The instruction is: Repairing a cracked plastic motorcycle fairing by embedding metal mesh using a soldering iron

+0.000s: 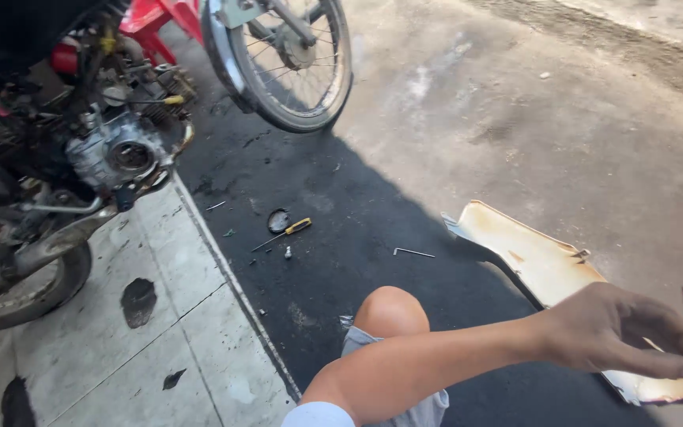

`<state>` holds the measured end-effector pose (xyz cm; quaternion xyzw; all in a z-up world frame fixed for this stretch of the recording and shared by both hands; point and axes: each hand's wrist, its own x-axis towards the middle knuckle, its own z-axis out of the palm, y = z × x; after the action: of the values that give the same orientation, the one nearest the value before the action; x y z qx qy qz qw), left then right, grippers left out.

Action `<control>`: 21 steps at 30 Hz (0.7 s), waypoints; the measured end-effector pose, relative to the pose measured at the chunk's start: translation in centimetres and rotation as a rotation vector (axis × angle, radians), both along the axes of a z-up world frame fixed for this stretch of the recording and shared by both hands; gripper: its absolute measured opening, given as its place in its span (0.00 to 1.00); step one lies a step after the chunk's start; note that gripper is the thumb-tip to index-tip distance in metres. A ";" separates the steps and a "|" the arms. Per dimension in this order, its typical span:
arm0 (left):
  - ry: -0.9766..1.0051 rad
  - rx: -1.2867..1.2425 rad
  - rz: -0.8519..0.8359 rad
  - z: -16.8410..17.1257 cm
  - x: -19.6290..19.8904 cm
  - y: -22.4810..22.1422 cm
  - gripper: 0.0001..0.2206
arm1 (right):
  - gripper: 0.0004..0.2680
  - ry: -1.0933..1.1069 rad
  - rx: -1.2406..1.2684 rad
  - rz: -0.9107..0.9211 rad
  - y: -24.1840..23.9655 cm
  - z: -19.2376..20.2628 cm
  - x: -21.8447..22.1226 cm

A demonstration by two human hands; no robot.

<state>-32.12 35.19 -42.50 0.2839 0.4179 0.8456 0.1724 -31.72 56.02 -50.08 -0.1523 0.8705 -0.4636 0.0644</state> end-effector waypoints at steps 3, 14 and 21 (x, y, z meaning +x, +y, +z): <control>-0.082 -0.228 0.064 7.0 0.3 -3.1 0.10 | 0.20 -0.038 0.049 -0.257 8.1 2.6 6.3; -0.202 -0.375 0.344 6.6 -2.1 -2.8 0.10 | 0.13 -0.207 -0.066 -0.270 1.3 5.2 5.6; -0.151 -0.464 0.337 6.7 -2.2 -2.7 0.09 | 0.23 -0.664 0.633 -0.405 4.1 -15.9 7.6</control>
<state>-34.36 32.45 -35.78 0.1000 0.6272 0.7630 0.1206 -24.13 60.16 -66.02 0.2025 0.9131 -0.2034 0.2897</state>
